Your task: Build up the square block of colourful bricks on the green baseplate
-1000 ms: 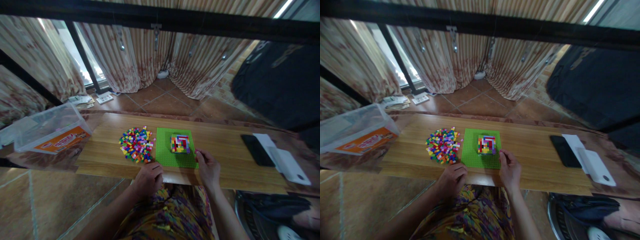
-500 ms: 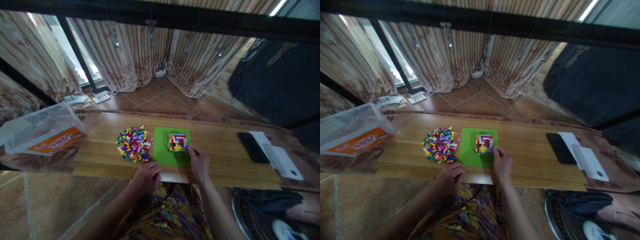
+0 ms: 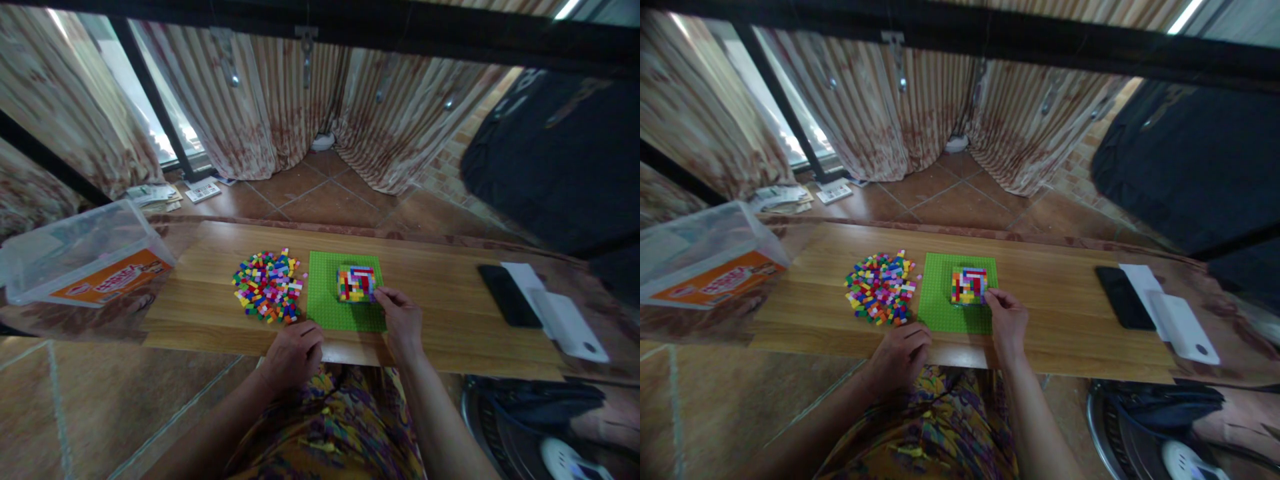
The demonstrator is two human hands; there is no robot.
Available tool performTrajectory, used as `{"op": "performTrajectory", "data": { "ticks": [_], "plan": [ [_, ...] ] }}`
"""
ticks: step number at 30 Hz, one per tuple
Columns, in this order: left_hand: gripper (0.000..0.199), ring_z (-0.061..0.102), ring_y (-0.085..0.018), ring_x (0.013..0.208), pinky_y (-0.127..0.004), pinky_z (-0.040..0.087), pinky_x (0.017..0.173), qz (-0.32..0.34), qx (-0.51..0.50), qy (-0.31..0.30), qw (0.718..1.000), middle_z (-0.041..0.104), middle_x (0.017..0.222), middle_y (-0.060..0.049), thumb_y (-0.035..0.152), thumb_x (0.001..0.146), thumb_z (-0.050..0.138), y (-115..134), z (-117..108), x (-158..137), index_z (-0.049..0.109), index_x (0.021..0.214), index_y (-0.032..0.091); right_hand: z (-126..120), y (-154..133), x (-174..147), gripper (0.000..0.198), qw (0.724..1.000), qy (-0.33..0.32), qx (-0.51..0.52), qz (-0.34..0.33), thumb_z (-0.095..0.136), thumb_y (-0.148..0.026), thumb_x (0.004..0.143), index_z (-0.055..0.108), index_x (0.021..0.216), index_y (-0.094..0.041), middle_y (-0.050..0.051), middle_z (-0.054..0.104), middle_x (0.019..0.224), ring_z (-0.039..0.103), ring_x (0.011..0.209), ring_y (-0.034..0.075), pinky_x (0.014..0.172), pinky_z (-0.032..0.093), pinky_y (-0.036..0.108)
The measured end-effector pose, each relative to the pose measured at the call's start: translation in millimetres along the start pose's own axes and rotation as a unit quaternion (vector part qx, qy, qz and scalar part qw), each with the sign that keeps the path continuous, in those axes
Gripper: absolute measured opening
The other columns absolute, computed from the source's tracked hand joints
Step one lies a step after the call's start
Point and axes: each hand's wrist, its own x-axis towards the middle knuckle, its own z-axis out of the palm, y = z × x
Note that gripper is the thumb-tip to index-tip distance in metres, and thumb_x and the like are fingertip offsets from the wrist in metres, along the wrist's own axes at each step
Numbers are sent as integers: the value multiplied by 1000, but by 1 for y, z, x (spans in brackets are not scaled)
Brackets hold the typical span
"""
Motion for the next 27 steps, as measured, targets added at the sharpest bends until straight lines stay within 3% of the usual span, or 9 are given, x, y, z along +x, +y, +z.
{"op": "performTrajectory", "data": {
  "ticks": [13, 19, 23, 27],
  "plan": [
    [16, 61, -16, 77, -25, 50, 72, -6, 2, -5, 1000, 64, 80, -5, 6, 80, 50, 0, 1, 0, 60, 77, 18, -3, -10, 7, 39, 998, -41, -19, 41, 81, -45, 48, 70, 72, -16, 2, 68, 66, 56, 59, 14, 52, 39, 25],
    [17, 60, -15, 77, -24, 50, 71, -5, 7, 4, 1000, 63, 79, -5, 5, 80, 49, -1, 2, 0, 59, 76, 18, -9, -16, 17, 45, 988, -106, -54, 98, 85, -48, 44, 71, 73, -16, -1, 63, 57, 49, 49, 10, 44, 32, 21],
    [17, 61, -16, 78, -25, 49, 72, 7, 11, 12, 1000, 63, 81, -5, 4, 80, 49, -2, 4, 0, 59, 77, 18, -20, -14, 21, 43, 985, -123, -6, 120, 84, -52, 51, 69, 70, -16, 0, 64, 59, 52, 49, 10, 44, 38, 21],
    [17, 60, -15, 77, -25, 48, 70, 18, 20, 19, 999, 63, 79, -5, 5, 81, 48, -3, 5, -1, 58, 76, 17, -31, -6, 23, 37, 983, -99, 76, 137, 79, -52, 62, 67, 73, -18, 0, 64, 63, 55, 52, 10, 47, 45, 22]
  ]
}}
